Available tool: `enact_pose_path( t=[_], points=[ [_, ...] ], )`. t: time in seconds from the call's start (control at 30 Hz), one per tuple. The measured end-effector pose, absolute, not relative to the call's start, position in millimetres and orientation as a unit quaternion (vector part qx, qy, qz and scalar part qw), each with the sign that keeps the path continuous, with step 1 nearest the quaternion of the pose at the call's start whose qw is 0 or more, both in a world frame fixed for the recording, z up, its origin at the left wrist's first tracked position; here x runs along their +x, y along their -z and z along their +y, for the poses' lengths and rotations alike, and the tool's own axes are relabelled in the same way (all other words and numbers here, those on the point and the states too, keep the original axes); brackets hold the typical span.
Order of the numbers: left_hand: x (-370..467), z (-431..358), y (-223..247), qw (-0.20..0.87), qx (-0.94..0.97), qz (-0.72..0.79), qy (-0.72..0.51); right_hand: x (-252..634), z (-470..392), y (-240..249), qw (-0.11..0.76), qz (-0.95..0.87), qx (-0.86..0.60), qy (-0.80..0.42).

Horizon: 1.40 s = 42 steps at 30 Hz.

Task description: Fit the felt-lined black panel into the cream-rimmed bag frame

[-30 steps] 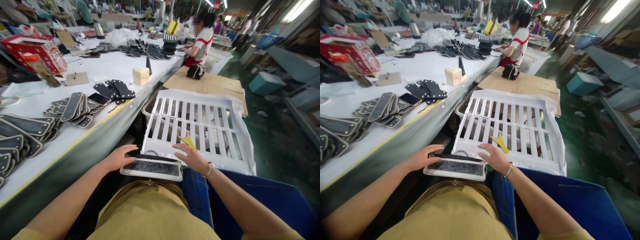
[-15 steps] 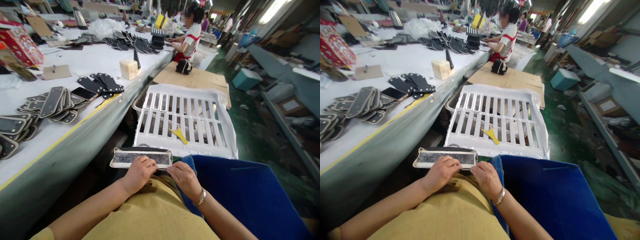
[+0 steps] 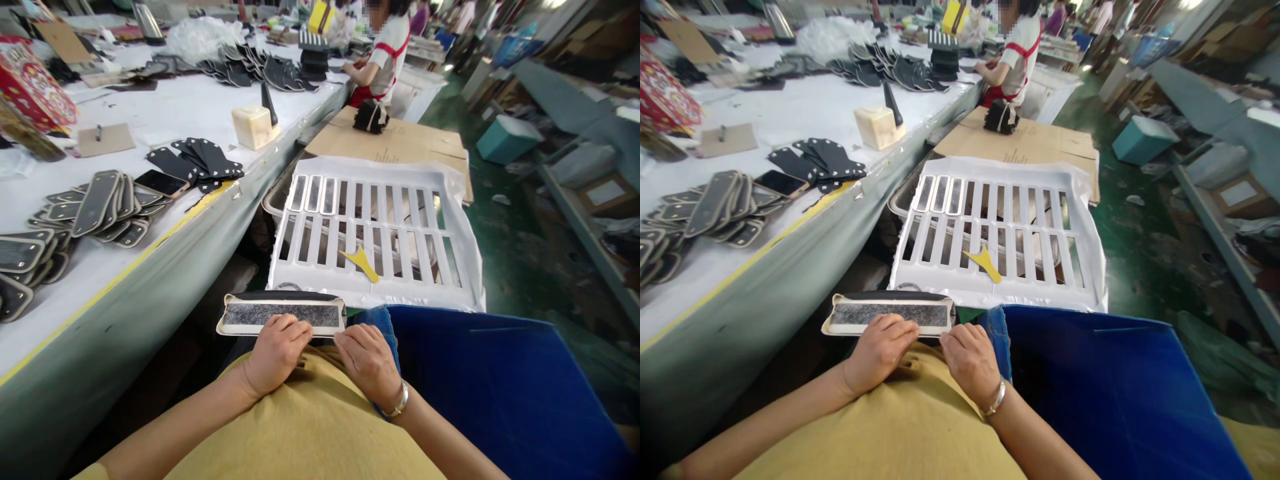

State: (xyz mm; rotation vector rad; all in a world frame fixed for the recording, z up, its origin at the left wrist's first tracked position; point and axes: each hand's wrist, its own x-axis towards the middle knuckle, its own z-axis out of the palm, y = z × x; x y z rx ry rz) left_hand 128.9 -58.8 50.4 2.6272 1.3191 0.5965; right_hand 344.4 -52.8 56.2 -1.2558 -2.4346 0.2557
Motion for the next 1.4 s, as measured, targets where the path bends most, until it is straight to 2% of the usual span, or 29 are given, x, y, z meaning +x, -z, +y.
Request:
enact_pose_path(
  t=[0.27, 0.7, 0.87, 1.03, 1.27, 1.4],
  points=[
    [125.8, -59.6, -41.3, 0.027, 0.882, 0.415, -0.220, 348.4, -54.6, -42.2, 0.260, -0.847, -0.453, -0.102],
    [135.3, -55.6, -53.5, 0.109, 0.842, 0.487, -0.205, 325.0, -59.3, -45.9, 0.275, -0.781, -0.552, -0.094],
    [139.6, -49.0, -60.6, 0.164, 0.815, 0.523, -0.189, 321.7, -57.0, -47.9, 0.225, -0.757, -0.595, -0.146],
    [142.6, -37.0, -69.0, 0.226, 0.787, 0.553, -0.153, 320.2, -51.7, -46.9, 0.248, -0.692, -0.642, -0.216],
    [144.9, -29.0, -74.3, 0.239, 0.782, 0.564, -0.116, 322.8, -40.7, -39.1, 0.253, -0.605, -0.677, -0.335],
    [144.6, -30.0, -75.5, 0.234, 0.782, 0.565, -0.119, 321.3, -42.1, -42.1, 0.241, -0.600, -0.694, -0.315]
  ],
)
